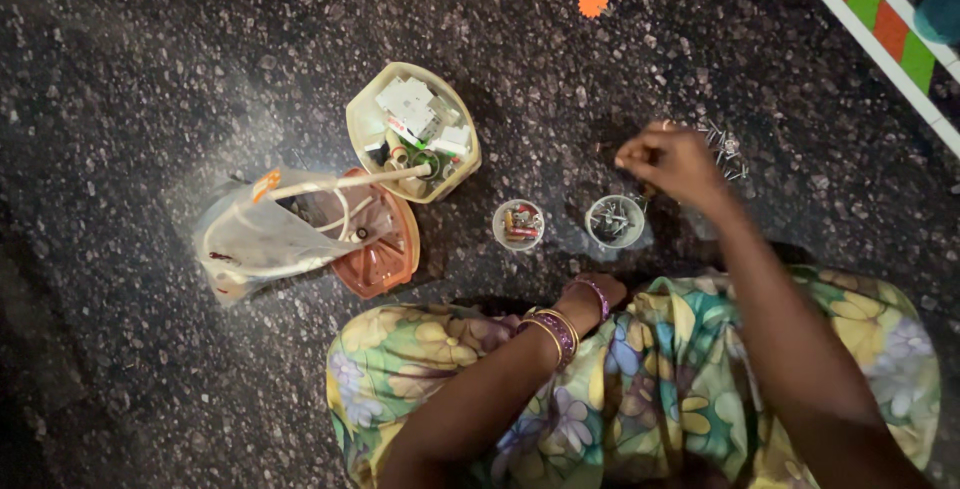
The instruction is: The person sits on the floor and sorts small metal hardware items, including nails and screws, from a pile on the ground into a small plastic cup. They also handle a plastic bag and a container lid during the process.
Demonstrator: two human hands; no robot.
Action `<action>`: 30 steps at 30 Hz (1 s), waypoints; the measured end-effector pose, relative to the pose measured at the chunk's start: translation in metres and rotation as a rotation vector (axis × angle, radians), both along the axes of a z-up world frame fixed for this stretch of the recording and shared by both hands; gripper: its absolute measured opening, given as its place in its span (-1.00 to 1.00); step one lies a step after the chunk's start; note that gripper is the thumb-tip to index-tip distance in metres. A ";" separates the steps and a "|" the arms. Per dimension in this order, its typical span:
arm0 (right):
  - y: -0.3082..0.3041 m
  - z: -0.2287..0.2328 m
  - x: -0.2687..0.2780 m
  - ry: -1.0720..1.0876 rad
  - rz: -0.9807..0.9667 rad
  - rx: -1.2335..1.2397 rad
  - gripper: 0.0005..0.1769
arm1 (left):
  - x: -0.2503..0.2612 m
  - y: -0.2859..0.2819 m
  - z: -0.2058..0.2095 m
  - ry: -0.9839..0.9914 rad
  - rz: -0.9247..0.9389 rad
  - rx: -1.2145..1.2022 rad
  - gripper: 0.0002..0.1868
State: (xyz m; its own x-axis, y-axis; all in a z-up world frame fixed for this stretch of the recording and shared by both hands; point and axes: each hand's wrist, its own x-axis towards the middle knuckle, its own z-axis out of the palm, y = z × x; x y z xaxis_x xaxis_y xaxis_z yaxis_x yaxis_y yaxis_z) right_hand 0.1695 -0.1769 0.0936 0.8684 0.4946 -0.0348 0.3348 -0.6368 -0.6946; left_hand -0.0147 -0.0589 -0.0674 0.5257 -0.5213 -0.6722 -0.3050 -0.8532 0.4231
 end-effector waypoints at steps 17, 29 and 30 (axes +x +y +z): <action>-0.051 -0.036 -0.016 0.184 0.101 -0.365 -0.57 | -0.005 0.009 0.020 -0.101 -0.035 -0.036 -0.71; -0.043 -0.031 -0.007 0.071 -0.046 -0.338 -0.61 | 0.002 0.005 0.032 -0.030 -0.020 0.033 -0.71; -0.042 -0.030 -0.012 0.100 -0.035 -0.329 -0.66 | 0.002 0.004 0.032 -0.013 -0.011 0.045 -0.70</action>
State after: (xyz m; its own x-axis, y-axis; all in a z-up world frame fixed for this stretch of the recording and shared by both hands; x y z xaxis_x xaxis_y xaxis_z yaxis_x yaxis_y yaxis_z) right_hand 0.1577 -0.2186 0.0636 0.8691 0.4123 -0.2733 0.2492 -0.8422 -0.4781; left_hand -0.0126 -0.0550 -0.0351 0.5289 -0.4966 -0.6883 -0.3201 -0.8678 0.3802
